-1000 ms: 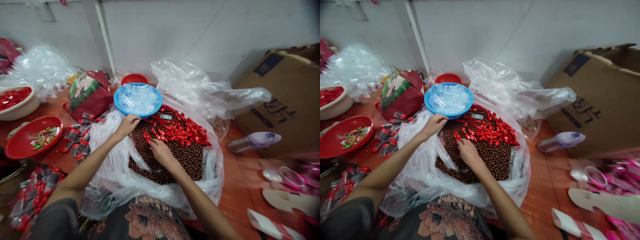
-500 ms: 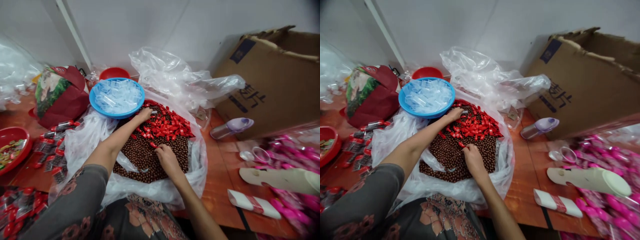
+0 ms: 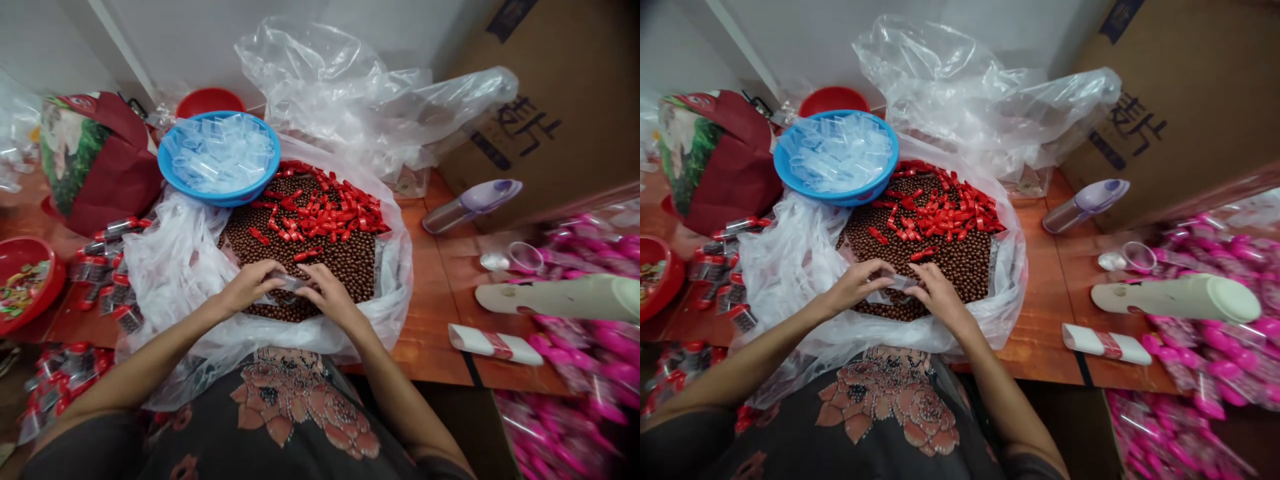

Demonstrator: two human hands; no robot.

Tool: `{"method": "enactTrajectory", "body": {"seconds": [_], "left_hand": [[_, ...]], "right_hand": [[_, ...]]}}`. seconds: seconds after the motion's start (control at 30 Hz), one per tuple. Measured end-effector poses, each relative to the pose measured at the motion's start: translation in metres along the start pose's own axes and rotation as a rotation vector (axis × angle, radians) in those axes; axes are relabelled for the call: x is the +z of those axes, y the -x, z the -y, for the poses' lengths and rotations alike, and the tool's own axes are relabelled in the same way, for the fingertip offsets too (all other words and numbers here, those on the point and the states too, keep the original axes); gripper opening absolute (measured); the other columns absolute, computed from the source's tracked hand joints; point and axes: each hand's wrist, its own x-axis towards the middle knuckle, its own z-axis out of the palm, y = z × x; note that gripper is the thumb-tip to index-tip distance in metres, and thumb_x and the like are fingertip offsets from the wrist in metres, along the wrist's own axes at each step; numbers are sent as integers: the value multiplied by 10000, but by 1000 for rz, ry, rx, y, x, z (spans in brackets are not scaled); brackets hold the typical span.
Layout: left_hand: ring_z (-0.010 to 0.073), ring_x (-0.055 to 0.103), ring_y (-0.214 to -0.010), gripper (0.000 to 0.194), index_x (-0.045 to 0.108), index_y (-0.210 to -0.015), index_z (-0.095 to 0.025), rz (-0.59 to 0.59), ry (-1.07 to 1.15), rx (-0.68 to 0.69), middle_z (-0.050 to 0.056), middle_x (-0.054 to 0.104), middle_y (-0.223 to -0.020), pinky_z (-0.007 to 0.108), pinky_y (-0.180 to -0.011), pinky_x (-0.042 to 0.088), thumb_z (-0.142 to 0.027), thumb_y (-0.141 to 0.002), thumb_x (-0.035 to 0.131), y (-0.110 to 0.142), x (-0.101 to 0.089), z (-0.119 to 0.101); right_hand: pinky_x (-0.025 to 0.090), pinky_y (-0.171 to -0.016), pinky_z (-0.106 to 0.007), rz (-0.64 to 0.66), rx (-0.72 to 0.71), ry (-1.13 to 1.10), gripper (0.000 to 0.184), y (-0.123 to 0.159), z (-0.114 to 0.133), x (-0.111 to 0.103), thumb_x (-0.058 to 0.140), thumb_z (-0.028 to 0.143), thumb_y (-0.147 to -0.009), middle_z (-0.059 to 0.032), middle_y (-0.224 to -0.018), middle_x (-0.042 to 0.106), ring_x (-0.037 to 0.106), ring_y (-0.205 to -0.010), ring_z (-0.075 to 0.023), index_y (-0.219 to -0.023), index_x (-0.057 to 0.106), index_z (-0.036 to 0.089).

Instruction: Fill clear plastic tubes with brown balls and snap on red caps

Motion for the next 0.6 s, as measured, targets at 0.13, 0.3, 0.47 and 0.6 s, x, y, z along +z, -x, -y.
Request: {"method": "enactTrajectory", "body": {"seconds": [0.13,0.3,0.47,0.6], "left_hand": [[159,636,-872,184,644,-1018,-217,-94,61,-92,29,684,-960,307,-817,501,-339,-897,581,29,4,11],[186,617,-902,193,694,-1003,-238,-282,-6,-191,46,642,-991,354,-820,512,-349,-872,605,42,-2,25],[207,609,-963,305,680,-1145,-247,-88,-161,-92,59,642,-1009,399,-909,489,-212,-854,596,19,-2,22],[224,604,-1065,498,636,-1211,-286,117,-156,53,43,673,-1124,394,-994,444,-97,-751,666,-23,12,22]], "right_hand": [[516,-893,-335,192,10,36,204,3,2,3,579,257,-917,-35,-1020,690,646,-972,-174,-1093,682,248],[533,-909,-360,-200,62,5,391,-16,-6,-26,547,291,-920,-64,-1268,593,638,-1015,-177,-1310,562,282],[463,-1038,-413,-324,-37,205,485,-40,-18,-32,444,198,-938,-90,-1435,449,549,-1186,-212,-1420,450,262],[454,-1015,-454,-37,-7,433,386,-39,-31,-15,503,136,-880,-130,-1183,615,553,-1122,-271,-1245,619,182]]}}
